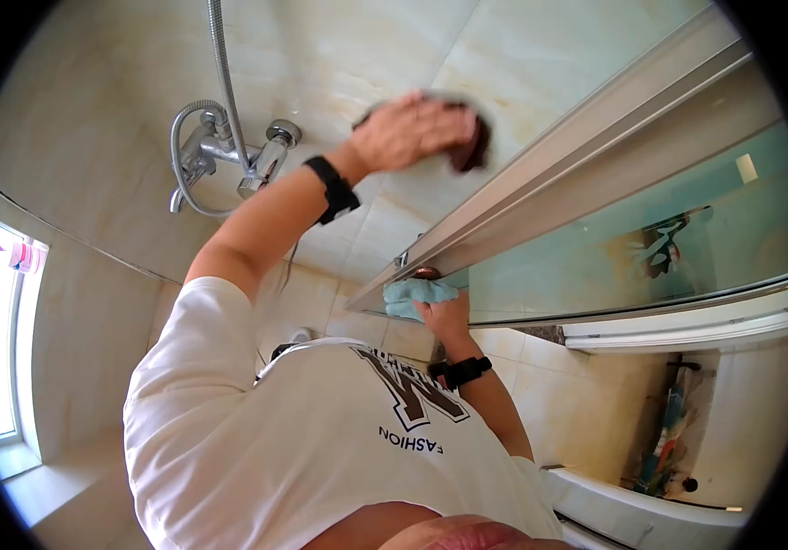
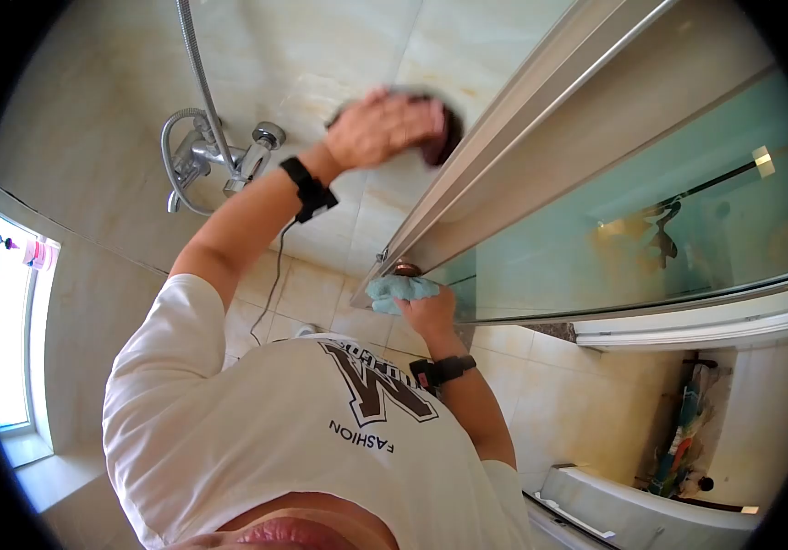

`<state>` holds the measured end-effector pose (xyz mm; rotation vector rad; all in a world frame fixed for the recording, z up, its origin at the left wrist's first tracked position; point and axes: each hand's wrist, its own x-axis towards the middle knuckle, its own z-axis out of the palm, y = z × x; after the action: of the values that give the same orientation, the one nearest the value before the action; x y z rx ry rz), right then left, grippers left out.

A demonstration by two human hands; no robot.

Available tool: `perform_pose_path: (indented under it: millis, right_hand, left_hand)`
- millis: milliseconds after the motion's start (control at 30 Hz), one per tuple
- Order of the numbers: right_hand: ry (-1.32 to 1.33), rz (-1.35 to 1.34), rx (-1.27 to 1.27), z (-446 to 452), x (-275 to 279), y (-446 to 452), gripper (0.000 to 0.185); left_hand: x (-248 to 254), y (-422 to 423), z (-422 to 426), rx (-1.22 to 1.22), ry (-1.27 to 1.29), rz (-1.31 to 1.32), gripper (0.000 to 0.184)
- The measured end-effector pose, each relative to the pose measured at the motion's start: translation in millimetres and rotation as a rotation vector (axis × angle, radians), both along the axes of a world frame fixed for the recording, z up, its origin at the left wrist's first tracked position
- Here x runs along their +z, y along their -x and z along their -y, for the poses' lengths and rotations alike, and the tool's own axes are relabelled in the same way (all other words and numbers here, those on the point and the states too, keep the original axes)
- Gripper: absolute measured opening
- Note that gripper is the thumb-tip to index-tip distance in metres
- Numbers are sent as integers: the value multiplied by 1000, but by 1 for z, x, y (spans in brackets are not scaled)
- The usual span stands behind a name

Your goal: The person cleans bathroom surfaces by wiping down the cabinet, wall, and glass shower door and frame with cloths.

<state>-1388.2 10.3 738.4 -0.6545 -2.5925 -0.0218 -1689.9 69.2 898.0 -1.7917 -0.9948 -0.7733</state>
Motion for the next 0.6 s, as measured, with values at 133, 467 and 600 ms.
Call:
perform_pose_path:
  millis: [133,467,600]
  right_hand:
    - [40,-67,45,1,6,4,21]
    - [108,-63,47,5,10,1,23]
    - [33,-48,67,2,3,-1,25]
  left_hand:
    - [153,-19,14,267,-231,457,65]
    - [-59,-61,-68,-48,233,-495,51]
    - [1,-31,-31,-100,90,-190,48]
